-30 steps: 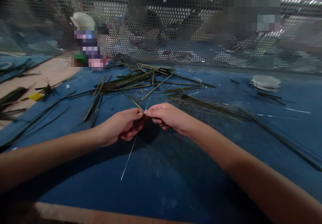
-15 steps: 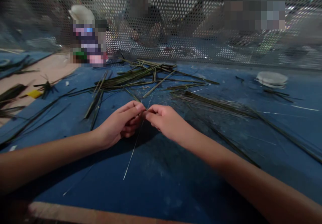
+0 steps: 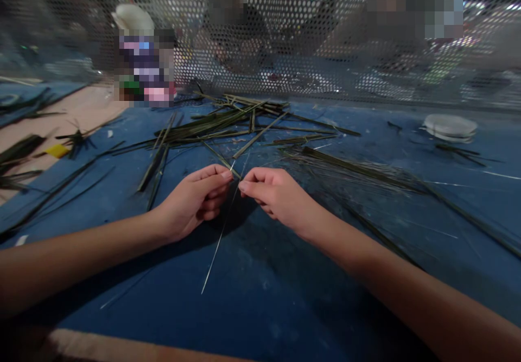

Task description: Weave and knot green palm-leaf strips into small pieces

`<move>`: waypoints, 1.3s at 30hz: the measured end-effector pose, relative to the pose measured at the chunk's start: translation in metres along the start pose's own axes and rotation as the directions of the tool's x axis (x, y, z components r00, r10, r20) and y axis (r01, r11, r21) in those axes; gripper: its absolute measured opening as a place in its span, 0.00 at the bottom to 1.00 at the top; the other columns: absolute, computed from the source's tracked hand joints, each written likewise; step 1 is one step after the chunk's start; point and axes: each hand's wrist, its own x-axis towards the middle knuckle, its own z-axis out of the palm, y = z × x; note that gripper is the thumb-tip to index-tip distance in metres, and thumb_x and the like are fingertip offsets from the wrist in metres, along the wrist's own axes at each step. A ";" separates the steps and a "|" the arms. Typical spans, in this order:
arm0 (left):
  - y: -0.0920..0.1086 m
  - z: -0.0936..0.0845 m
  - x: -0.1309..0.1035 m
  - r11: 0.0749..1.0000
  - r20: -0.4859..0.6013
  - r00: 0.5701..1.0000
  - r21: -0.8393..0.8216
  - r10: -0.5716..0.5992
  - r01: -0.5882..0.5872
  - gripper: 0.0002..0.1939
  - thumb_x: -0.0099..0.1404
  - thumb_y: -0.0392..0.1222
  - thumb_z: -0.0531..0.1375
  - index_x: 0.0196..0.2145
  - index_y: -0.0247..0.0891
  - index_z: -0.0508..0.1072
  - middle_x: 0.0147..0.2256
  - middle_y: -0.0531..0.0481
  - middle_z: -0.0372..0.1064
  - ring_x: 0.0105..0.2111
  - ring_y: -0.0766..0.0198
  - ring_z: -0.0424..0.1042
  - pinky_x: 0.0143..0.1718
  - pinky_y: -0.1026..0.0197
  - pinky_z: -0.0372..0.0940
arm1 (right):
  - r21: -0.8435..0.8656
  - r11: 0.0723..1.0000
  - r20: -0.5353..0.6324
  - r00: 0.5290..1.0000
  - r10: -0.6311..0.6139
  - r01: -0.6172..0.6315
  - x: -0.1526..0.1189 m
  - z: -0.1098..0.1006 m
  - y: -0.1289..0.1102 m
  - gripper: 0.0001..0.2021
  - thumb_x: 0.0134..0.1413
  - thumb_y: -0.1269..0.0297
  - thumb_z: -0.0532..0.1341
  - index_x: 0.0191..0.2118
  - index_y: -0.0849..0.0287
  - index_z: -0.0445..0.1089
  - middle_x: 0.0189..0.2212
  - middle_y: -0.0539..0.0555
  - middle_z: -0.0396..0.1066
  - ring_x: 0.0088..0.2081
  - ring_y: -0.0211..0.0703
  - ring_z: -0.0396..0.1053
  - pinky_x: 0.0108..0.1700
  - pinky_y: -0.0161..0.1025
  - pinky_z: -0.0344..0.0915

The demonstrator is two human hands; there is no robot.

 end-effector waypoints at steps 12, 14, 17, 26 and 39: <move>0.007 -0.007 0.006 0.986 0.140 0.979 -0.054 -0.146 0.155 0.08 0.66 0.39 0.51 0.28 0.37 0.61 0.21 0.58 0.52 0.14 0.77 0.44 0.15 0.70 0.41 | 0.027 0.996 -0.051 0.995 -0.087 0.089 0.006 -0.017 0.002 0.05 0.54 0.67 0.57 0.28 0.60 0.66 0.15 0.42 0.50 0.16 0.28 0.46 0.19 0.31 0.43; 0.008 -0.006 0.004 0.984 0.169 0.972 -0.046 -0.163 0.173 0.08 0.65 0.39 0.53 0.28 0.37 0.61 0.21 0.58 0.52 0.14 0.77 0.44 0.15 0.70 0.42 | -0.072 0.981 -0.100 0.977 -0.188 0.181 0.007 -0.023 0.000 0.05 0.54 0.66 0.59 0.30 0.61 0.67 0.16 0.43 0.55 0.18 0.29 0.51 0.20 0.31 0.49; 0.012 -0.004 0.000 0.983 0.209 0.965 -0.065 -0.157 0.174 0.08 0.66 0.39 0.52 0.29 0.36 0.62 0.21 0.57 0.57 0.14 0.77 0.48 0.16 0.69 0.44 | -0.170 0.955 -0.146 0.952 -0.270 0.245 0.010 -0.027 0.001 0.05 0.55 0.64 0.59 0.33 0.61 0.68 0.19 0.45 0.61 0.21 0.33 0.59 0.25 0.33 0.58; 0.014 -0.001 -0.003 0.998 0.080 0.997 -0.056 -0.002 0.006 0.08 0.64 0.40 0.57 0.28 0.36 0.64 0.30 0.51 0.67 0.32 0.68 0.69 0.29 0.67 0.59 | -0.041 0.993 -0.029 0.993 -0.113 0.112 0.007 0.007 0.006 0.08 0.59 0.65 0.55 0.39 0.59 0.70 0.18 0.43 0.57 0.16 0.28 0.43 0.19 0.33 0.41; 0.005 -0.010 -0.003 0.694 0.265 0.905 0.580 0.334 -0.426 0.06 0.64 0.41 0.59 0.31 0.36 0.70 0.45 0.48 0.63 0.45 0.65 0.64 0.44 0.64 0.60 | 0.289 0.951 0.121 0.989 0.081 -0.113 -0.001 0.002 0.002 0.12 0.57 0.58 0.60 0.29 0.58 0.59 0.16 0.39 0.44 0.16 0.26 0.36 0.16 0.28 0.35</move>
